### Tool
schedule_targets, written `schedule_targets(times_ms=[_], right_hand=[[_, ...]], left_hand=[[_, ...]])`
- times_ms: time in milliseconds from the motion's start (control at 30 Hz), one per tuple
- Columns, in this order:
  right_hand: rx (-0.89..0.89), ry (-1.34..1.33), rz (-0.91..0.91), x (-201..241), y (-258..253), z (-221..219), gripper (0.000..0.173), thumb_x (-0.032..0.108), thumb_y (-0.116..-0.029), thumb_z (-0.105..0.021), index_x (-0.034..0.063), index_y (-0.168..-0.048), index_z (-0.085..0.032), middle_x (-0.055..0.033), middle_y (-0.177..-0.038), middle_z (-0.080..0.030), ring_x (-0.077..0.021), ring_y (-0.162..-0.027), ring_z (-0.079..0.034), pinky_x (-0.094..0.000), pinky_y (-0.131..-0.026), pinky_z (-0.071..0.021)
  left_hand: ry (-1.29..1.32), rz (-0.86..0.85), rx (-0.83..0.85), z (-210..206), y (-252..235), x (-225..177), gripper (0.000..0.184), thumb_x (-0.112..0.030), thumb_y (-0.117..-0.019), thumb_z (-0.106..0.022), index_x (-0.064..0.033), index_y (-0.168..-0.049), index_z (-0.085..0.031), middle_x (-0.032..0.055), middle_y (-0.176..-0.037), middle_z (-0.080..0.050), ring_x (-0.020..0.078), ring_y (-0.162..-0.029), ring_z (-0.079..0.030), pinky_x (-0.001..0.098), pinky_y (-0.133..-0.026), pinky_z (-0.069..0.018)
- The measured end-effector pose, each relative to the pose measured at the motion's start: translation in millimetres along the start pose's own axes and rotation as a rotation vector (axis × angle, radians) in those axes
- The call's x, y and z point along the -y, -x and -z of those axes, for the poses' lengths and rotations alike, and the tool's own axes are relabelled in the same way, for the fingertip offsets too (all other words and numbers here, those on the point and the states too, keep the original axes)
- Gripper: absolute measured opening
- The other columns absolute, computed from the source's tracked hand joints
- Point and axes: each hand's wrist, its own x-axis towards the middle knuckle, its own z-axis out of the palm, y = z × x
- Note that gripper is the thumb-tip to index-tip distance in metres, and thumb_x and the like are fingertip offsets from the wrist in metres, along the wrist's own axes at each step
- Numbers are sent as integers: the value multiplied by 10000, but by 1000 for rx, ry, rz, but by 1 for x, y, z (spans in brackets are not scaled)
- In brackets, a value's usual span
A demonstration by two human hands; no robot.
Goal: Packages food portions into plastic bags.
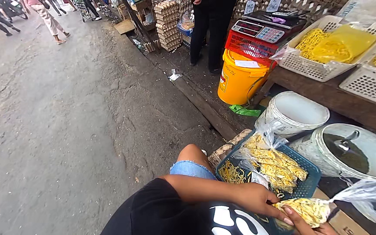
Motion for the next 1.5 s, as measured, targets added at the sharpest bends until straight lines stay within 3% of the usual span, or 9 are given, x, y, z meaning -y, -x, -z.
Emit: schedule_targets(times_ms=[133,233,467,600,733,833,967,1100,1500], right_hand=[[12,-24,-67,4,-1,1,253,-109,-839,-663,114,-952,-703,134,-856,-765,21,-793,-717,-203,-798,-610],[110,-95,-73,4,-1,7,334,-102,-859,-661,90,-1132,-661,113,-1034,-765,-22,-954,-721,-238,-905,-600],[-56,-89,-44,10,-6,14,202,-30,-959,-602,122,-1003,-727,93,-951,-778,-50,-907,-738,-275,-882,-611],[-35,-97,-75,15,-13,28,170,-36,-966,-573,80,-1042,-672,57,-982,-771,-88,-943,-740,-309,-901,-614],[1,-21,-74,13,-14,30,201,-67,-935,-623,84,-1055,-681,80,-980,-775,-63,-946,-734,-295,-902,-608],[18,-49,-94,12,-6,15,202,-66,-932,-612,89,-1049,-664,95,-979,-769,-45,-941,-731,-269,-902,-605],[-33,-68,-92,15,-12,19,229,-87,-939,-593,125,-986,-668,92,-926,-780,-50,-883,-747,-252,-854,-619],[-96,-81,-163,8,-15,30,210,-47,-982,-536,119,-960,-664,76,-882,-775,-56,-834,-748,-257,-818,-627],[-111,-173,-264,5,-19,33,279,-7,-1028,-466,136,-903,-670,76,-834,-766,-48,-780,-737,-238,-774,-621]], left_hand=[[-21,14,19,-1,-1,-2,327,-201,-1027,-625,99,-908,-677,182,-795,-653,245,-741,-613,426,-710,-483],[-39,6,13,1,0,1,316,-198,-1011,-645,107,-946,-695,214,-884,-678,282,-817,-638,457,-766,-494],[78,87,98,8,-2,-8,324,-197,-1057,-578,109,-1022,-676,173,-838,-684,196,-742,-641,373,-735,-528],[-81,112,144,14,-6,-14,360,-227,-1085,-519,95,-1052,-674,194,-911,-710,256,-828,-673,439,-799,-519],[-115,98,102,11,-6,-6,371,-222,-1030,-627,87,-1234,-654,259,-1074,-704,359,-1025,-682,532,-945,-506],[18,106,102,-3,-4,-6,323,-194,-1028,-626,125,-1060,-661,229,-909,-687,283,-854,-663,456,-813,-509],[278,148,140,-17,-2,-13,238,-117,-1015,-630,118,-1056,-639,147,-862,-686,159,-744,-671,350,-734,-557],[249,143,200,-10,-3,-25,235,-107,-966,-700,100,-1055,-633,128,-841,-678,143,-696,-655,334,-689,-549],[173,86,194,-8,5,-28,223,-26,-925,-717,120,-1077,-642,180,-887,-677,207,-792,-654,394,-759,-538]])
